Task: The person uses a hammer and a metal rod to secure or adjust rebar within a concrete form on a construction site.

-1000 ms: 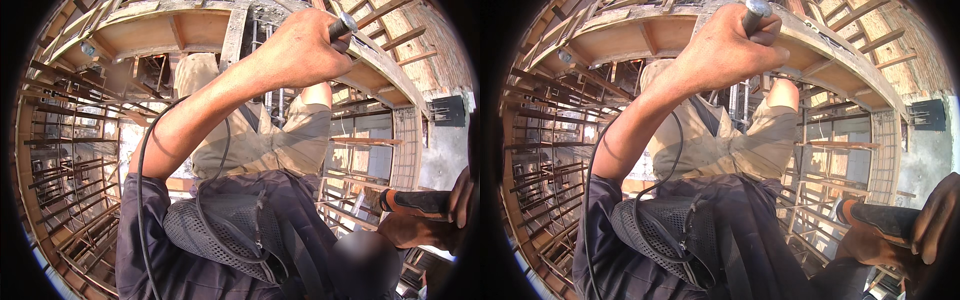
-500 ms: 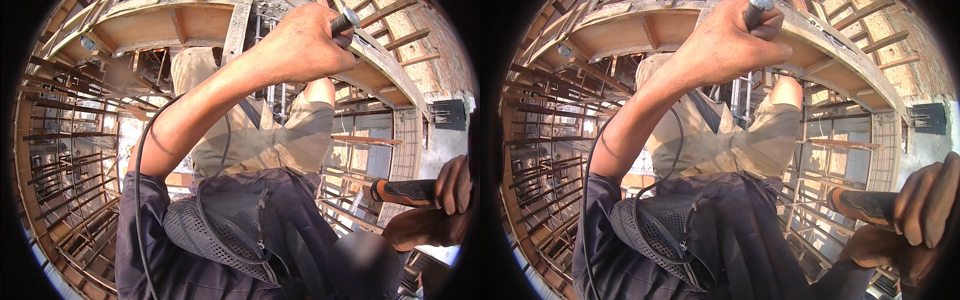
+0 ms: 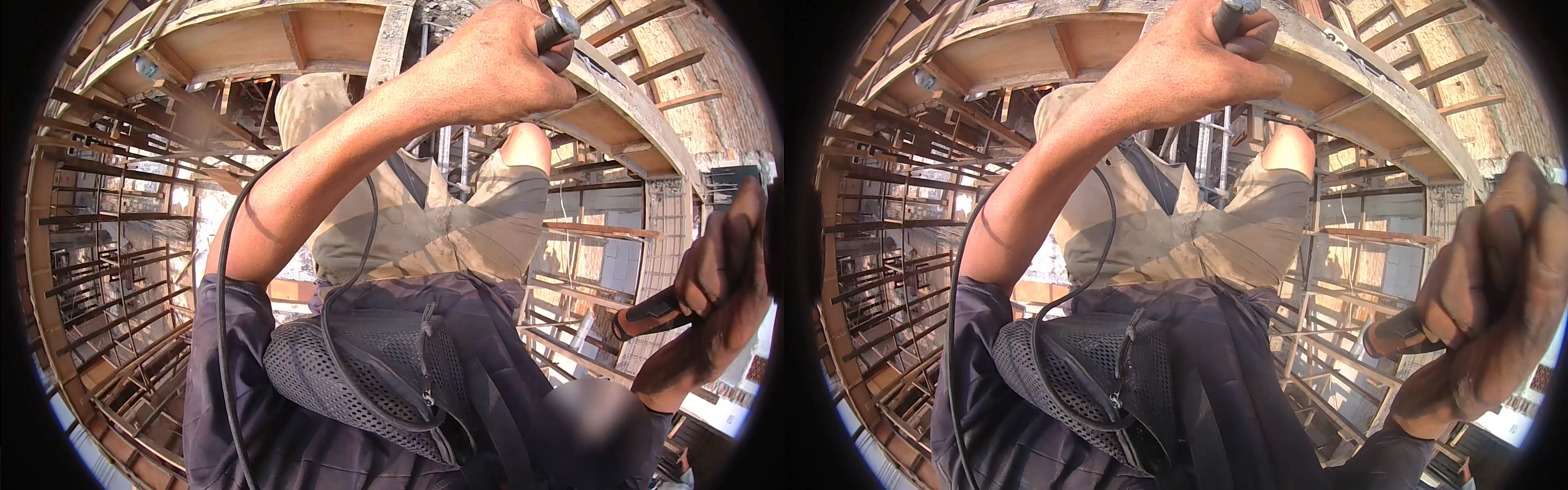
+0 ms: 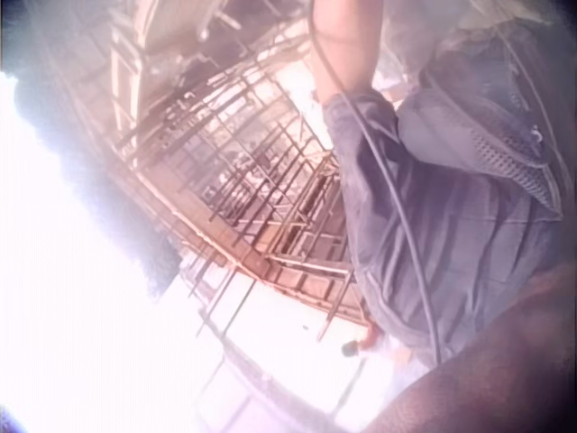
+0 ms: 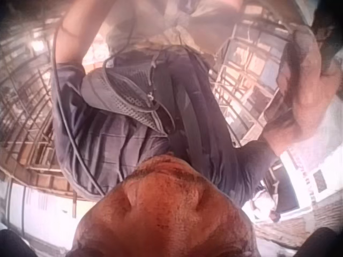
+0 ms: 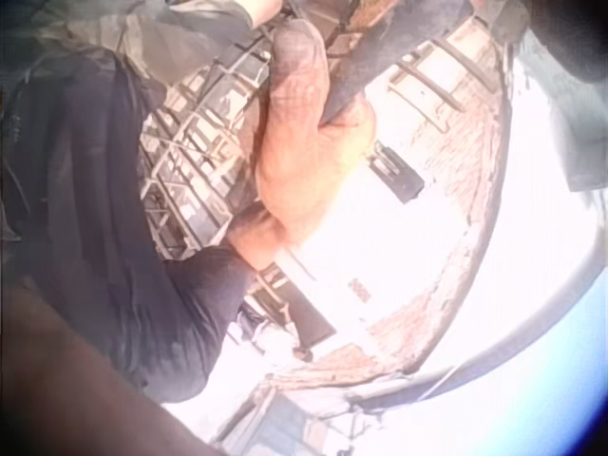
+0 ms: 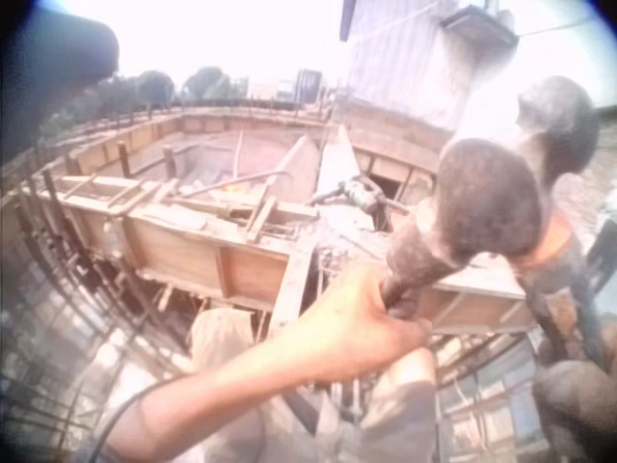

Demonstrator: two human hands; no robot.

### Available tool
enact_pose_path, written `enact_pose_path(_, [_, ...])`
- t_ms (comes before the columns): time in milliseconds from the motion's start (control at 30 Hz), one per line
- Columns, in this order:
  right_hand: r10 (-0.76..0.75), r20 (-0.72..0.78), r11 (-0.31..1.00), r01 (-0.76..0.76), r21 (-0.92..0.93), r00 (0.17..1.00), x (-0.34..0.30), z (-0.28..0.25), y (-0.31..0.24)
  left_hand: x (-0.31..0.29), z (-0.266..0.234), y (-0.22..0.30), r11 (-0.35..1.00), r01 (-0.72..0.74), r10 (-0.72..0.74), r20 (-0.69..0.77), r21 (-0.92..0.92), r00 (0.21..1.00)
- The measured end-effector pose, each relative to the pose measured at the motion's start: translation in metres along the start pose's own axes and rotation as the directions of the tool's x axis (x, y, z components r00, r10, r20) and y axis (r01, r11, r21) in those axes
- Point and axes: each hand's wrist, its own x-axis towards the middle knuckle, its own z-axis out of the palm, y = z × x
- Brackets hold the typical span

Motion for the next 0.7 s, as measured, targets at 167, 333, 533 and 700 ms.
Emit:
enact_pose_path(167, [0.165, 0.202, 0.985, -0.172, 0.016, 0.965, 0.002, -0.026, 0.01, -0.012, -0.009, -0.009, 1.0, 0.031, -0.031, -0.018, -0.002, 0.999])
enact_pose_path(333, [0.192, 0.077, 0.978, -0.197, 0.074, 0.978, -0.001, -0.021, 0.026, 0.001, -0.073, -0.038, 0.902, 0.154, -0.336, -0.432, -0.403, 0.837])
enact_pose_path(533, [0.451, 0.176, 0.878, -0.47, 0.088, 0.875, 0.027, -0.003, 0.103, 0.011, -0.099, -0.074, 0.785, 0.069, -0.446, -0.485, -0.615, 0.753])
enact_pose_path(700, [0.731, 0.233, 0.609, -0.767, 0.2, 0.641, 0.053, 0.006, 0.161, 0.048, -0.075, -0.087, 0.866, 0.179, -0.436, -0.531, -0.467, 0.726])
